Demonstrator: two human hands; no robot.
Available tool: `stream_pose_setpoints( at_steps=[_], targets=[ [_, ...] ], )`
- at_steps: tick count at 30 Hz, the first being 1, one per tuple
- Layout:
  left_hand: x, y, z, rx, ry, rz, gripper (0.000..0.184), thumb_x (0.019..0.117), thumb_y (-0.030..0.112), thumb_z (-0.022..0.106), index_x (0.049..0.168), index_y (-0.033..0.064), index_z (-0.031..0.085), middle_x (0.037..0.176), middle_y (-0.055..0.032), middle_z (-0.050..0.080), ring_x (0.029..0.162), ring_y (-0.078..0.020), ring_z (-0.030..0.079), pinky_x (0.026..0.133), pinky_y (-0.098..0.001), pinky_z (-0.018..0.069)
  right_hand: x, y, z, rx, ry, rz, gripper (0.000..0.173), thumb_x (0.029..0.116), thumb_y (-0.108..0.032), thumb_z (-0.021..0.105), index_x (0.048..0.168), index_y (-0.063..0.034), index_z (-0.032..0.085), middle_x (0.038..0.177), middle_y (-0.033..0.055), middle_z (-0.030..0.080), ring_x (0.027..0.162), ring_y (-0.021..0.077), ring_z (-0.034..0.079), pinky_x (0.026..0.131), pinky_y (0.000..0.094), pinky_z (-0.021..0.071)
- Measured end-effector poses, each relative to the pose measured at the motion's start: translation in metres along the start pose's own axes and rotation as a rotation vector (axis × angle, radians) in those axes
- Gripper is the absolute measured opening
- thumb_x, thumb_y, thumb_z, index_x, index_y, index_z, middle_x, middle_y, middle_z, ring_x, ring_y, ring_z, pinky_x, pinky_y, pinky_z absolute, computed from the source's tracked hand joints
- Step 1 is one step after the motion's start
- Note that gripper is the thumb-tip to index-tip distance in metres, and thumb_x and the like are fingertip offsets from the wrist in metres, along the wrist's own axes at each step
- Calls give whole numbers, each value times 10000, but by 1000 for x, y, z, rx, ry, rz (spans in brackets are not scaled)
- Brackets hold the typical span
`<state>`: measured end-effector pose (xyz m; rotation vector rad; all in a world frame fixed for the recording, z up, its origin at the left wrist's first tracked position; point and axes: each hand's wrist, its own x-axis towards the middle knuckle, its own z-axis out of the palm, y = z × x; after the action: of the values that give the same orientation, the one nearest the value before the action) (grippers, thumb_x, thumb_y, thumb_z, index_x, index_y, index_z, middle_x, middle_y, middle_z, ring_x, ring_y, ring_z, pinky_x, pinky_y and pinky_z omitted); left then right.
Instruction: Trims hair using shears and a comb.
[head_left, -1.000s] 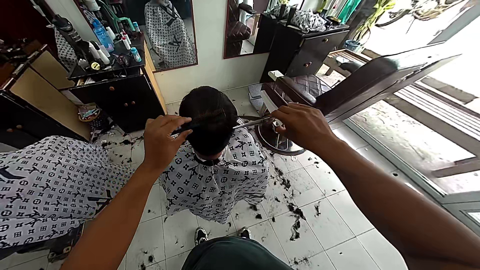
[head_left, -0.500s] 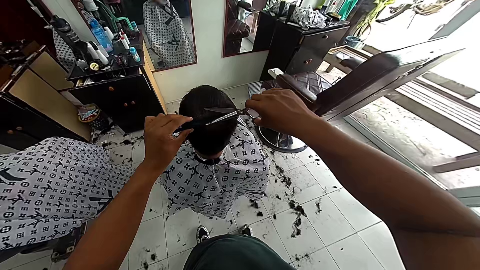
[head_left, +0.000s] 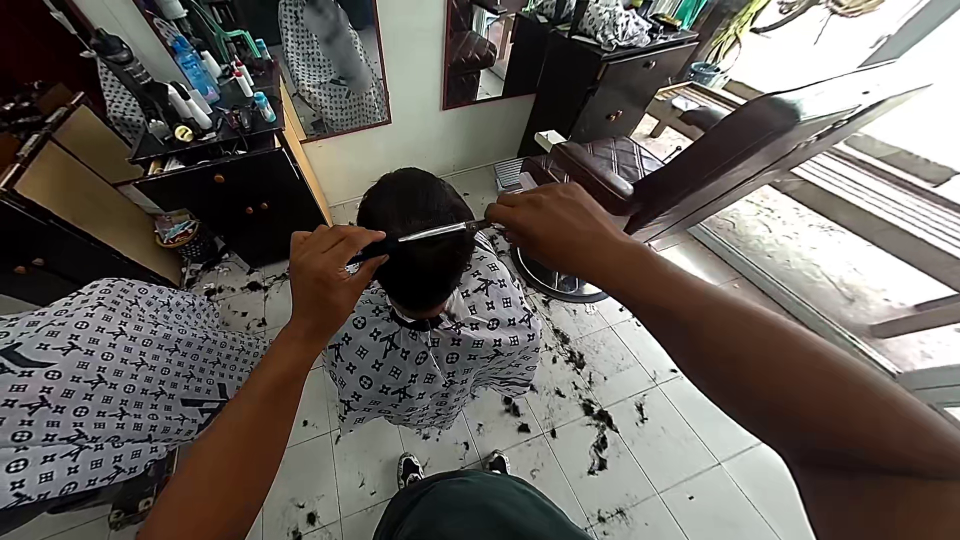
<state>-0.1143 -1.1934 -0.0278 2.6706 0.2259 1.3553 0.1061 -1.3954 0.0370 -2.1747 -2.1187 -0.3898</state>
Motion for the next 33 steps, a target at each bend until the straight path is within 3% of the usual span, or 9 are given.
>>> stream_pose_setpoints(
  at_steps=[2,4,6,8,11,16,23,28,33],
  targets=[
    [4,-2,-2,-73,56,-108,236,978,186,694,1151,40,762,1121,-108,742,985,-194,679,859,-403,473,-9,16,17,160,136,34,192,854,28,734,1033,-40,714,879,140,698,716,350,686,607,561,541],
    [12,-5,-8,-131,27,-297,249,1034,217,605,1152,53,752,981,-32,761,775,-72,690,694,-287,579,-27,27,33,367,198,156,180,895,-44,735,1075,-29,727,915,155,721,779,352,701,696,597,556],
    [14,-7,-13,-119,-204,-317,288,1046,257,575,1109,47,762,912,-71,763,758,-171,717,719,-405,593,-50,35,53,503,256,273,215,903,-91,735,1084,23,723,946,196,722,842,361,700,781,587,555],
    [7,-2,-11,-2,-523,-90,288,1045,248,566,1047,44,770,902,-145,761,841,-321,750,766,-563,579,-68,40,72,571,294,374,225,873,-57,745,1068,52,714,936,211,714,839,351,688,783,564,551],
    [-16,3,2,125,-711,316,204,1009,196,616,929,79,763,767,-130,716,745,-344,721,679,-541,562,-90,41,91,648,264,510,230,866,-53,767,1068,43,710,924,193,713,816,320,690,770,541,563],
    [19,6,-16,78,-274,-5,326,1060,276,538,1013,56,773,843,-105,749,781,-273,721,746,-456,567,-113,37,117,745,282,584,231,857,-64,775,1055,31,704,907,153,714,818,274,688,776,498,568],
    [-23,17,10,253,-519,286,240,1021,225,580,905,112,757,730,-80,693,707,-284,689,692,-474,526,-122,31,128,847,291,606,246,840,-52,780,1061,25,703,894,114,722,789,186,694,762,374,582],
    [6,22,-15,178,-186,-92,332,1050,306,548,1023,75,785,883,-86,760,810,-267,709,775,-477,530,-120,39,135,842,265,569,235,848,-55,780,1060,19,710,889,115,717,773,193,681,745,390,572],
    [-32,18,17,264,-356,98,273,1033,262,580,957,87,775,825,-105,742,819,-325,719,759,-525,536,-111,42,131,774,265,513,217,870,-70,764,1068,4,716,898,116,714,791,217,678,737,424,568]
  ],
)
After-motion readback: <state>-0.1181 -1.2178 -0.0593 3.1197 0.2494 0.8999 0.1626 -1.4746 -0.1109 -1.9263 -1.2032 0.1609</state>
